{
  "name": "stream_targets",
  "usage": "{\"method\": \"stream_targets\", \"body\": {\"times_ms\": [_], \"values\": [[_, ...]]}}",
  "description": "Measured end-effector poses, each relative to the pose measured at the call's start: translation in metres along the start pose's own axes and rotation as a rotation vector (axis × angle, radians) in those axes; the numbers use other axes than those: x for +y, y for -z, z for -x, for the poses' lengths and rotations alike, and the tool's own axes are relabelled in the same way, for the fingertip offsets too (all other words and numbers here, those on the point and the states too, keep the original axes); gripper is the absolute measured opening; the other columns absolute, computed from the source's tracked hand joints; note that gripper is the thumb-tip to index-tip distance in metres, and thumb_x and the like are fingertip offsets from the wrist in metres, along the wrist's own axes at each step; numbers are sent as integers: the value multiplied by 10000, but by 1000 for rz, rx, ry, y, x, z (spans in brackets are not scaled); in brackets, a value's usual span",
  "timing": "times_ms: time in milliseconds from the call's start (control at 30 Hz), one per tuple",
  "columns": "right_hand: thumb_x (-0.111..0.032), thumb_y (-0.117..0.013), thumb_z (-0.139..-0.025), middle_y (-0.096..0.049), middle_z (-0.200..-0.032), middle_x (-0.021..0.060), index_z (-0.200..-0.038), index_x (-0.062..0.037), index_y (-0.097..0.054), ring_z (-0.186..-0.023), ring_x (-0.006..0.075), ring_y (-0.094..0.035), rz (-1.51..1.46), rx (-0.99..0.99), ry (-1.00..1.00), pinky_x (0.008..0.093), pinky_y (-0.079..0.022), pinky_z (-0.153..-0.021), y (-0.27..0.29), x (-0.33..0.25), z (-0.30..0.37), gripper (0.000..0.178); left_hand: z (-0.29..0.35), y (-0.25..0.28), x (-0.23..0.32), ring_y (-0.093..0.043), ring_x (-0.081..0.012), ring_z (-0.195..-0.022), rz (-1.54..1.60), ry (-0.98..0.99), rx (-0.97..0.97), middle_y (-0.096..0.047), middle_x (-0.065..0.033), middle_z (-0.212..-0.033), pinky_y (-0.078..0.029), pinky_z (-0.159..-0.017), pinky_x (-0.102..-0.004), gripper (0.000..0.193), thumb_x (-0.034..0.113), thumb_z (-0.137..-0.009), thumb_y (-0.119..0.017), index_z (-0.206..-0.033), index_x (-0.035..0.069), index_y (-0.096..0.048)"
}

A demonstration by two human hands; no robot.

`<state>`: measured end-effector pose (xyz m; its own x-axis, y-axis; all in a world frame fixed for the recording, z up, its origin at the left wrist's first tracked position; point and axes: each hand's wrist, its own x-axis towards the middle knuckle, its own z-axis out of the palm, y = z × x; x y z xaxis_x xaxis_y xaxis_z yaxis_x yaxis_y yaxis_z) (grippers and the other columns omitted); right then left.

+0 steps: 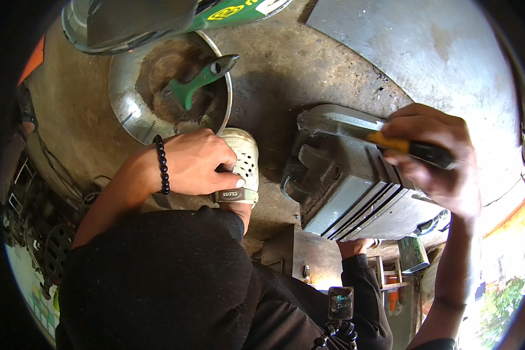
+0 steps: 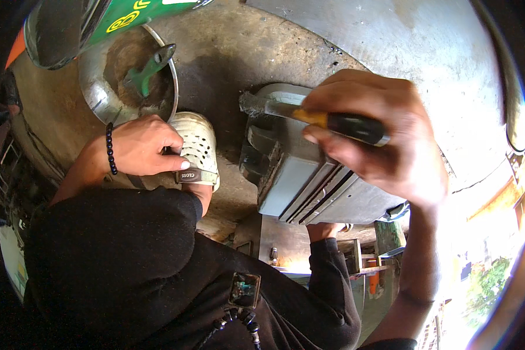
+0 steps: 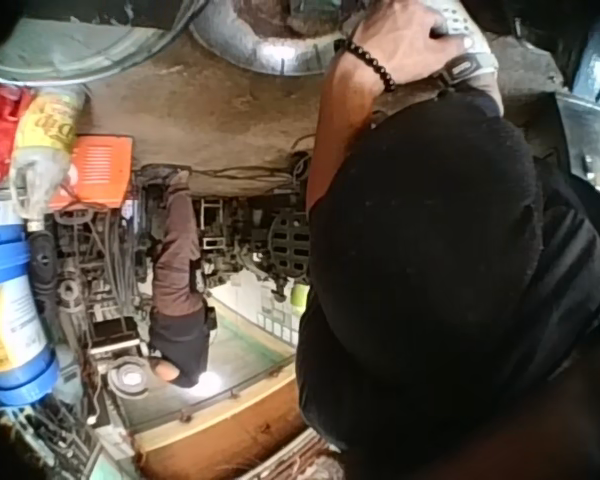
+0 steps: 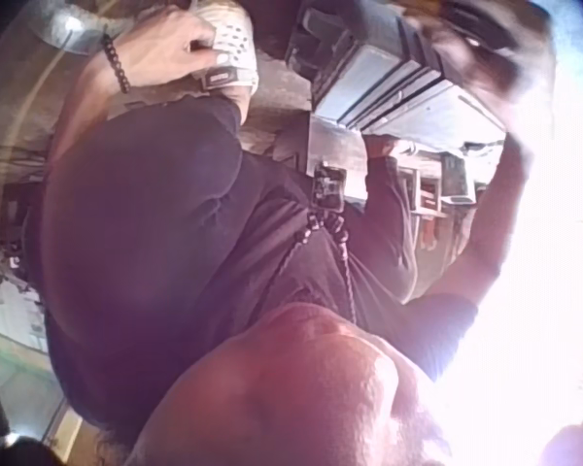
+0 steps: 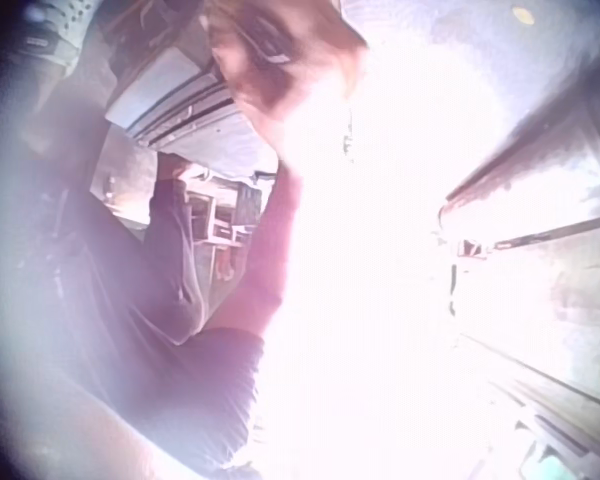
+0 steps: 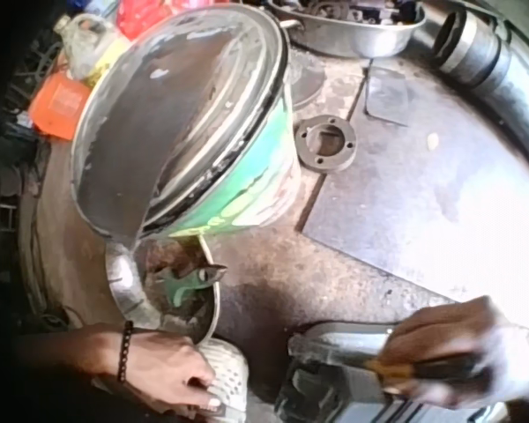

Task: The person uses a brush to scrub a metal vise and other metal parts on the floor, then wipes the surfaces with a cloth. They repeatedly dip the brush into a container and continue scrubbing different areas of the vise and surrounding metal pieces.

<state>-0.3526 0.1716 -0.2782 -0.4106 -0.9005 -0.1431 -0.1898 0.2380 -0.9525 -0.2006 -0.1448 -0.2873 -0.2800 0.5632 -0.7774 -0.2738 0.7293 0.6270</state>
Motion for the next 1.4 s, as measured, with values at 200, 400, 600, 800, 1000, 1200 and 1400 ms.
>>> {"method": "stream_targets", "body": {"times_ms": [200,400,600,800,1000,1200,1400], "values": [[-107,-752,-781,-685,-949,199,-1029,47,-675,-803,300,-705,149,-51,-202,372,-570,-685,16,-2,28,301,-1,1,4,-676,-405,-763,6,48,-30,-670,-251,-778,-528,-731,-464,392,357,-872,-674,-789,-25,-691],[-26,-732,-818,-700,-998,176,-1050,9,-672,-942,303,-681,218,114,-220,380,-552,-826,54,-20,65,242,-1,3,5,-677,-404,-770,-5,64,-59,-677,-246,-794,-528,-732,-461,383,350,-873,-674,-808,-26,-700],[-158,-758,-855,-710,-1017,174,-1080,5,-673,-961,297,-679,174,186,-188,373,-545,-847,47,-21,55,290,-1,0,3,-635,-384,-638,2,-52,50,-618,-220,-670,-464,-594,-445,329,286,-843,-725,-767,-30,-668],[-247,-697,-923,-654,-1110,215,-1144,45,-627,-946,269,-650,134,336,-322,356,-538,-822,53,-18,84,373,2,-7,-3,-633,-376,-627,32,12,-2,-618,-221,-666,-467,-598,-441,334,287,-843,-723,-758,-31,-669],[-330,-557,-1014,-604,-1153,186,-1307,11,-552,-825,210,-558,9,749,-354,320,-438,-727,93,-26,189,450,-2,-2,5,-662,-355,-654,40,35,-51,-645,-214,-700,-488,-615,-422,299,281,-847,-730,-818,-16,-704],[-340,-496,-1040,-591,-1187,119,-1332,-20,-542,-853,167,-495,-317,1105,-508,306,-390,-736,92,-57,286,436,-3,-7,12,-674,-326,-649,-74,104,-133,-664,-195,-706,-498,-616,-418,289,291,-856,-721,-805,7,-716],[-295,-606,-995,-688,-832,49,-1065,-64,-667,-613,107,-534,-835,1519,-714,260,-406,-565,59,-64,320,249,16,-30,23,-678,-285,-638,5,164,-100,-681,-151,-684,-508,-620,-398,264,262,-880,-690,-754,31,-710]]}}
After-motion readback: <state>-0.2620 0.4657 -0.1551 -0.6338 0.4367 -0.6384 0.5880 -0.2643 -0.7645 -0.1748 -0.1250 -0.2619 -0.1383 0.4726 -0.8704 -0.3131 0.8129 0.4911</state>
